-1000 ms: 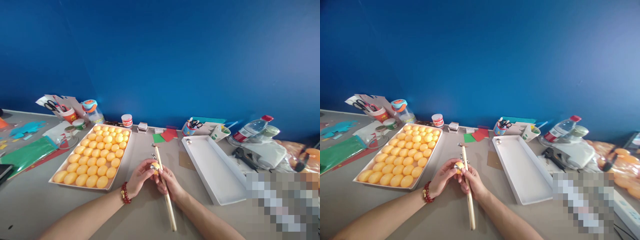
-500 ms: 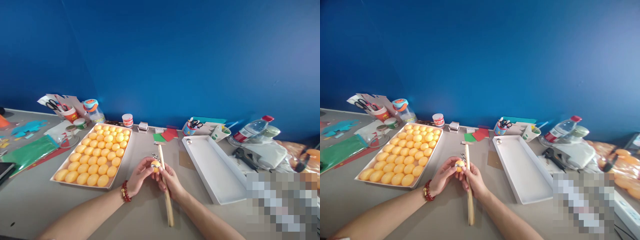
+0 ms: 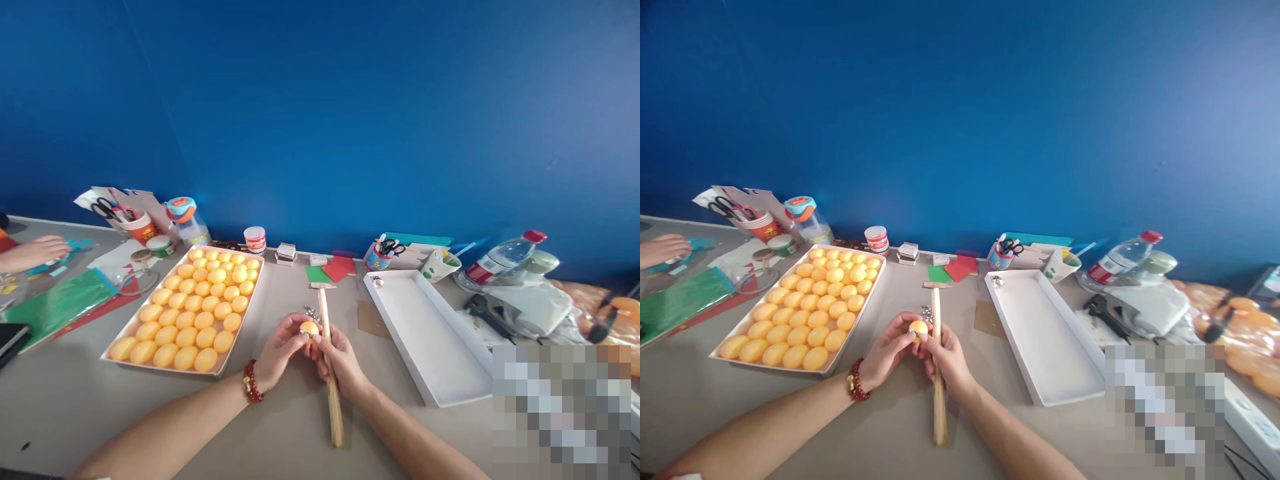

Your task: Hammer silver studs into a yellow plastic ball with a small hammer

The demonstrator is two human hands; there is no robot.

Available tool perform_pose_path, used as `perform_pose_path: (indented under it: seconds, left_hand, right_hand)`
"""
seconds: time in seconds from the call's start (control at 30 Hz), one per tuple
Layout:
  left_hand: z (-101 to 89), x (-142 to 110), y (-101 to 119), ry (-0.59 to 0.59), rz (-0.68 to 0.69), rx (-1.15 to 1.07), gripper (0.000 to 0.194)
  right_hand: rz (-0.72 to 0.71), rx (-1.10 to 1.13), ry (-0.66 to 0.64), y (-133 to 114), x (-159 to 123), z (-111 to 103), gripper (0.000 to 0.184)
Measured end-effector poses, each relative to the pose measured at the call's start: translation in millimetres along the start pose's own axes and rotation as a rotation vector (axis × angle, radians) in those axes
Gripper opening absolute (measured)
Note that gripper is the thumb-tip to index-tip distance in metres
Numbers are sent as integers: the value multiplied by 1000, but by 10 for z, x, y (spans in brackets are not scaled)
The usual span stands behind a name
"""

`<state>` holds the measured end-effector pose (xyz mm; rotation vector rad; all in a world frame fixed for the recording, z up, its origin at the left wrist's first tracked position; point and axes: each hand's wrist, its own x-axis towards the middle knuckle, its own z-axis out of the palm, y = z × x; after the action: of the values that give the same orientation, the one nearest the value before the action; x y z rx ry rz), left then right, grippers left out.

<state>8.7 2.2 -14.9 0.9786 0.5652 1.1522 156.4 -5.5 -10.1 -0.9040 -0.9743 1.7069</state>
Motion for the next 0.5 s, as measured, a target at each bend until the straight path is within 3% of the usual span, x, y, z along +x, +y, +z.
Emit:
perform_pose_path:
  seconds: [0.33,0.5]
  left_hand:
    - [17,-16,16,0,41,88,25]
    - [10,-2,53,96,69,197,24]
  right_hand:
    - [-5,-106,15,-7,-22,-7,31]
    - [-1,-123,57,-123,48,-119,35]
